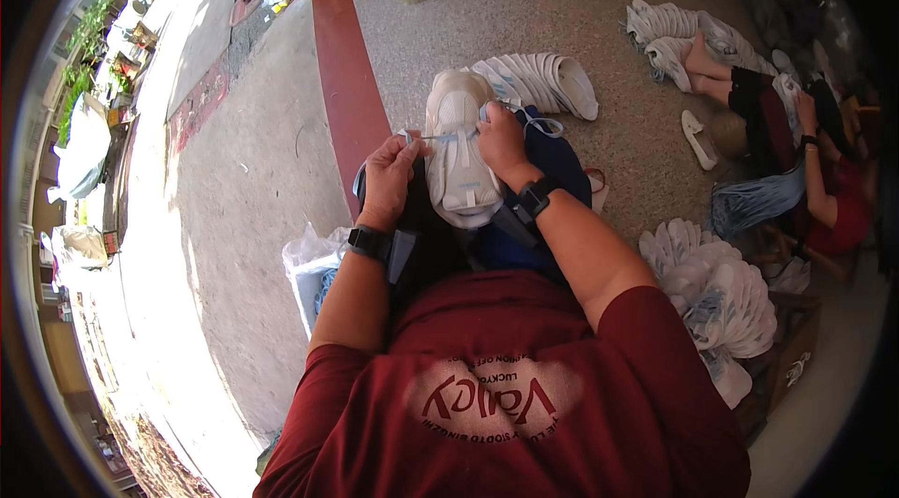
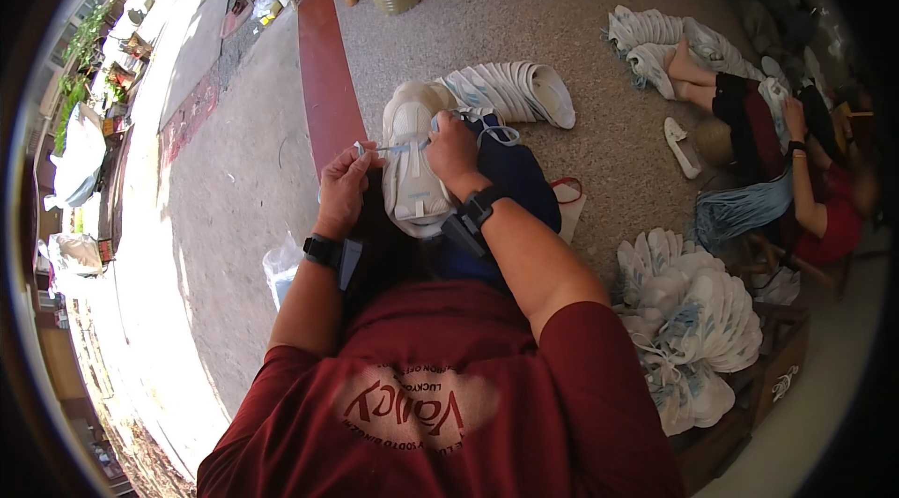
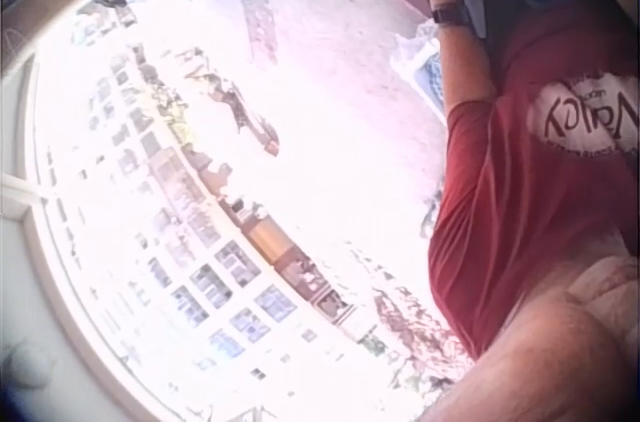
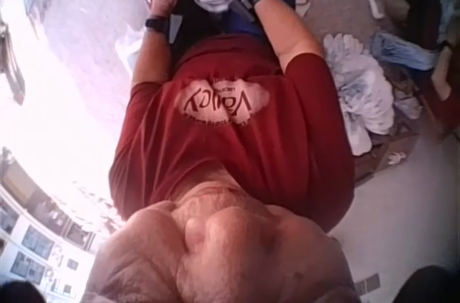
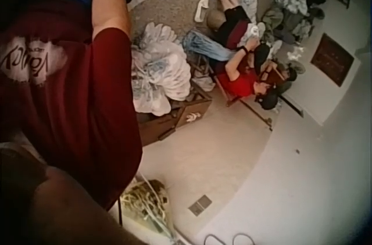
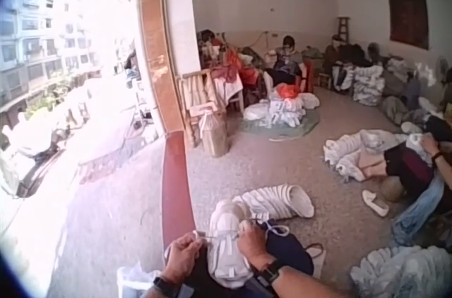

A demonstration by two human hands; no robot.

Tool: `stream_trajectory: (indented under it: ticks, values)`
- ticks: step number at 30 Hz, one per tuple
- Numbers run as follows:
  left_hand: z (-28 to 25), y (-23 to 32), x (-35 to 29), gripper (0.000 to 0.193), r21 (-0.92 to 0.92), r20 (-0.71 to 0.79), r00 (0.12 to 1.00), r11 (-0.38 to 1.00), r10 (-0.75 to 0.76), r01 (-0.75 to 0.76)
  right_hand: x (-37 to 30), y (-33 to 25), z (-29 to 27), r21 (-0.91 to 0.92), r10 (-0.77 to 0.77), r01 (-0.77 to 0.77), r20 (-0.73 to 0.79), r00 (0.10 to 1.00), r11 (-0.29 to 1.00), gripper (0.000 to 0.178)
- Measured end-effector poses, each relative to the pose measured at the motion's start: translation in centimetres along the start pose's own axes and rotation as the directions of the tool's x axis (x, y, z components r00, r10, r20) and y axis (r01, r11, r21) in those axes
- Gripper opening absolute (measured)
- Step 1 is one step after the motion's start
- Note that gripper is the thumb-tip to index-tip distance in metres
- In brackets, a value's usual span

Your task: Insert laces into shoe uppers and organize them for further production steps.

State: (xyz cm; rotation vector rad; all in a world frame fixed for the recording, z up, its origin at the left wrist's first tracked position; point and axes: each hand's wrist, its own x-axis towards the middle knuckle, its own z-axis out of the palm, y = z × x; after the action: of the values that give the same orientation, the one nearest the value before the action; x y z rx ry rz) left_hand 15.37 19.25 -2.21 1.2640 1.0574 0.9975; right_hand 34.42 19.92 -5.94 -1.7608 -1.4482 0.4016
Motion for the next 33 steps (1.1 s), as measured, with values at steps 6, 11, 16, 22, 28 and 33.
stream_trajectory:
  ticks: [6,11,16,22,28,33]
  values:
    - [-0.1,-1.2,0.6,0.012,0.055,-0.014,1.0,0.998,-0.022,0.022,1.8,1.2,-0.3,0.284,0.095,-0.132,0.14,0.986,0.95,0.018]
    - [2.3,0.1,0.2,0.01,0.33,0.125,0.894,0.832,0.429,-0.446,1.1,0.9,-0.6,0.284,0.059,-0.053,-0.015,0.998,0.957,0.018]
    - [4.7,3.4,0.2,0.014,0.669,0.376,0.841,0.513,0.39,-0.537,-0.1,-0.5,-1.8,0.055,-0.081,0.08,0.032,0.996,0.995,0.015]
    - [5.5,2.6,1.2,0.012,0.757,0.466,0.8,0.297,0.378,-0.581,-0.2,-0.1,-4.9,0.077,-0.261,0.25,0.356,0.897,0.965,0.02]
    - [4.7,2.1,1.4,0.009,0.678,0.54,0.706,0.26,0.459,-0.687,-0.3,-2.7,-4.4,-0.167,-0.177,0.268,0.421,0.889,0.949,0.014]
    - [4.8,2.0,2.2,0.011,0.718,0.53,0.729,0.228,0.434,-0.658,1.9,-1.6,-3.0,-0.257,-0.19,0.312,0.408,0.893,0.914,0.011]
